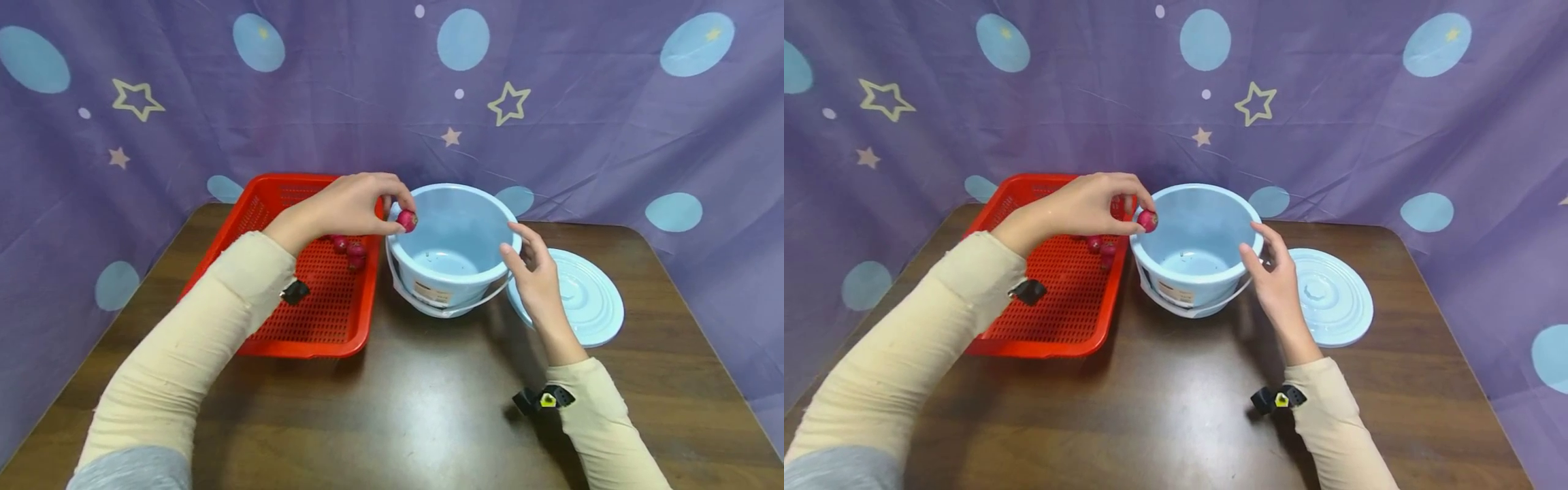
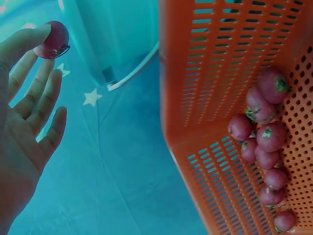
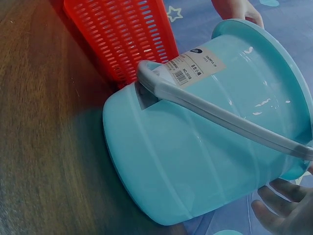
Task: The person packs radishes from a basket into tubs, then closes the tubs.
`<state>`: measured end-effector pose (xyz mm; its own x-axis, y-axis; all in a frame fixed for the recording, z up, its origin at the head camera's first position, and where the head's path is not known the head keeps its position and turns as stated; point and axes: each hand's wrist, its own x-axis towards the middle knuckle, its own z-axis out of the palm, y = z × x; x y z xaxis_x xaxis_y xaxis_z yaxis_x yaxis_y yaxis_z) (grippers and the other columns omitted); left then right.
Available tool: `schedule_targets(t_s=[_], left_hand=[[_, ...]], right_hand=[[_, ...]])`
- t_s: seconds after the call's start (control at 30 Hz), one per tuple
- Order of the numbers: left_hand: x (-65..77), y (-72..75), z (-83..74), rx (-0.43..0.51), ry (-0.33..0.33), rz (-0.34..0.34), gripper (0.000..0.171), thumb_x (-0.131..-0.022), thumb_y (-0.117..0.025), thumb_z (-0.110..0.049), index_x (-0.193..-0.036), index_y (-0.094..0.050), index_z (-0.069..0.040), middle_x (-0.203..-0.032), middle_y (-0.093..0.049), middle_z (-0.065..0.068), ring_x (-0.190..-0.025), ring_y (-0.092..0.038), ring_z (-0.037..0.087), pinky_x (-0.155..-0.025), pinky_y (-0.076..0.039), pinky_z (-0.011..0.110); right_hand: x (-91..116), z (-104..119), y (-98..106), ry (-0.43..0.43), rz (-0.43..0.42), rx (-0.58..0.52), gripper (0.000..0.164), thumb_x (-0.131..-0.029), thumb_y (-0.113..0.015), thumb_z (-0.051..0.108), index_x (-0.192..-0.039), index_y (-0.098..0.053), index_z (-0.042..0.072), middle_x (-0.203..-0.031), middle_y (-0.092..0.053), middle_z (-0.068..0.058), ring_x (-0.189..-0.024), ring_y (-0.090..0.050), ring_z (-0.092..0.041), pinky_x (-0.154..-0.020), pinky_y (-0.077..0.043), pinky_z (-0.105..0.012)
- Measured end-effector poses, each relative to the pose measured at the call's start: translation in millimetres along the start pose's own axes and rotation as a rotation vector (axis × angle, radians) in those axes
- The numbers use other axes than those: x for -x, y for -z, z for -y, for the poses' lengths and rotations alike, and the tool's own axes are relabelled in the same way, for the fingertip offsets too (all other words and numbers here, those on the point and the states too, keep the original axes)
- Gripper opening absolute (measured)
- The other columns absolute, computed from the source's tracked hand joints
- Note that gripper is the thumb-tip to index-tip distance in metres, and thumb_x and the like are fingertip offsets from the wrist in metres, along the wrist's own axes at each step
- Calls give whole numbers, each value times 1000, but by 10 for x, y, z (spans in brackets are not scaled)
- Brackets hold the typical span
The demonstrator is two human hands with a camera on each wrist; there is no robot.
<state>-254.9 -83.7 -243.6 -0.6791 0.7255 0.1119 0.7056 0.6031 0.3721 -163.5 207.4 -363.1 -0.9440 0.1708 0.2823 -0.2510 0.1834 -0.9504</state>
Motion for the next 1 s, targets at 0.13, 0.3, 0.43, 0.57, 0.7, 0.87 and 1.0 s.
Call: schedule_targets(t_s=[0.13,0.3,0.43,0.57,0.7,0.87,1.0], left_hand=[[12,-40,31,-8,17,16,26,-83,-79,-28,-108,-72,-29,-103,-62,-13,-84,-58,7,-72,-44,34],[28,-95,80,-12,31,28,23,-85,-77,-28,-107,-72,-29,-102,-63,-14,-85,-58,5,-72,-44,34],[25,-121,107,-10,15,24,23,-86,-76,-26,-109,-71,-26,-104,-65,-13,-87,-59,4,-76,-46,33],[18,-119,130,7,3,18,25,-86,-75,-25,-111,-71,-25,-106,-66,-12,-88,-59,4,-78,-46,33],[43,-92,159,23,13,-8,25,-86,-75,-25,-111,-72,-23,-105,-67,-9,-89,-59,7,-77,-46,33],[118,-58,242,20,53,-52,21,-88,-74,-27,-109,-72,-23,-102,-66,-7,-88,-58,12,-75,-45,34],[179,-66,333,29,87,-53,20,-90,-73,-27,-109,-72,-23,-103,-66,-7,-90,-59,14,-79,-45,34]], right_hand=[[-4,13,-30,4,8,-4,44,-100,-59,15,-142,-51,6,-136,-55,-16,-123,-52,-21,-98,-39,-25],[-3,11,-43,8,6,2,43,-100,-59,14,-142,-51,6,-136,-55,-16,-123,-52,-20,-99,-39,-26],[-3,2,-44,16,4,1,43,-100,-58,13,-142,-51,5,-136,-55,-15,-121,-52,-18,-99,-39,-26],[0,-9,-38,24,-3,-2,43,-100,-58,12,-141,-52,5,-135,-55,-16,-120,-53,-17,-99,-39,-26],[4,-22,-28,25,-5,0,43,-100,-58,12,-141,-52,5,-134,-56,-17,-119,-53,-17,-100,-39,-27],[3,-33,-16,24,-5,7,42,-100,-58,13,-141,-52,6,-135,-55,-15,-121,-53,-18,-101,-39,-27],[1,-43,-4,27,-8,9,42,-100,-59,13,-141,-52,6,-135,-55,-15,-123,-52,-20,-102,-39,-28]])
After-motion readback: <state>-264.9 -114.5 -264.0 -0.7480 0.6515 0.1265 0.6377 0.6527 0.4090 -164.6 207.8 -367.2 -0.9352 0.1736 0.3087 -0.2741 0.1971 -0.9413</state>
